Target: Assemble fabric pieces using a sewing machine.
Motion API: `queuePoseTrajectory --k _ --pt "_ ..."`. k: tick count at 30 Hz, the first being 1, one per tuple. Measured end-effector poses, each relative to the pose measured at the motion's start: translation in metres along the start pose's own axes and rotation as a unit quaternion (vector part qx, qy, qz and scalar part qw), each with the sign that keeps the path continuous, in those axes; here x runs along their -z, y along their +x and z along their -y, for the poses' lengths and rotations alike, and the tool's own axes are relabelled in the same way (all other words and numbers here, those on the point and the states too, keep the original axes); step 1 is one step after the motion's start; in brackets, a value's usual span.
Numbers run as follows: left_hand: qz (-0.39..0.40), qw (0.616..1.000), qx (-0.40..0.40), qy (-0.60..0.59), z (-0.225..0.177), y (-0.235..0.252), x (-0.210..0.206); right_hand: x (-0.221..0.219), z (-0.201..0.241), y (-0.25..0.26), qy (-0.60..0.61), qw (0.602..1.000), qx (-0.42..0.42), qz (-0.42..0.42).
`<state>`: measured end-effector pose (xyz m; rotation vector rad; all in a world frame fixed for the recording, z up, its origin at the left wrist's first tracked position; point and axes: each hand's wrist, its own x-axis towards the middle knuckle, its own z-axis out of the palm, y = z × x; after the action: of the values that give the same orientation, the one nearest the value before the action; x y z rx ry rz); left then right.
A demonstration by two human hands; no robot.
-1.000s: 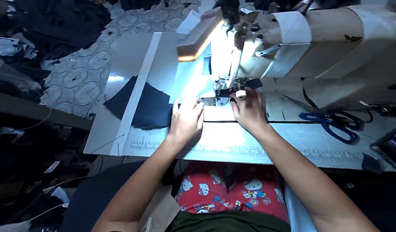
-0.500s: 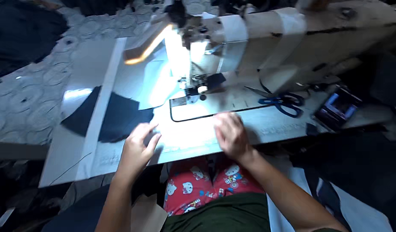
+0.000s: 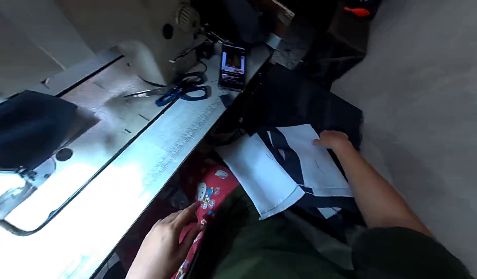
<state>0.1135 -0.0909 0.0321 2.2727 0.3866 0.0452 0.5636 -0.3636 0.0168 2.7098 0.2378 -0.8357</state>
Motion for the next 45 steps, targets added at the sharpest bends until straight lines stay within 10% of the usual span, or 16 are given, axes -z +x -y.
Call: queuePoseTrajectory --k 7,16,24,30,33,36,39,45 --pt "0.027 0.999 -0.024 0.016 -0.005 0.01 -0.007 -0.046 -0.071 0.016 0.297 0.951 -0.008 0.081" --pt "-0.019 0.996 -0.056 0.062 -0.006 0.012 -0.008 -0.003 -0.052 -0.018 0.151 0.984 0.048 -0.081" --pt "-0.265 0.938 -0.22 0.028 -0.027 0.0 0.006 0.02 0.196 -0.185 0.442 0.742 0.488 -0.124" --pt "-0.302 0.95 -0.073 0.032 0.005 -0.019 0.049 -0.067 0.328 -0.283 0.193 0.583 0.785 0.086" --pt "-0.249 0.955 0.137 -0.087 0.052 -0.039 0.07 -0.063 0.339 -0.3 0.035 0.569 0.816 0.092" --pt "-0.287 0.935 0.21 -0.004 0.072 -0.05 0.073 -0.078 0.337 -0.267 0.15 0.589 0.78 -0.151" --pt "-0.297 0.918 0.211 0.159 0.063 -0.035 0.075 -0.078 0.336 -0.24 0.158 0.659 0.694 -0.242" --pt "-0.218 0.94 0.014 0.261 0.069 0.013 0.088 -0.076 0.321 -0.261 0.168 0.669 0.683 -0.242"
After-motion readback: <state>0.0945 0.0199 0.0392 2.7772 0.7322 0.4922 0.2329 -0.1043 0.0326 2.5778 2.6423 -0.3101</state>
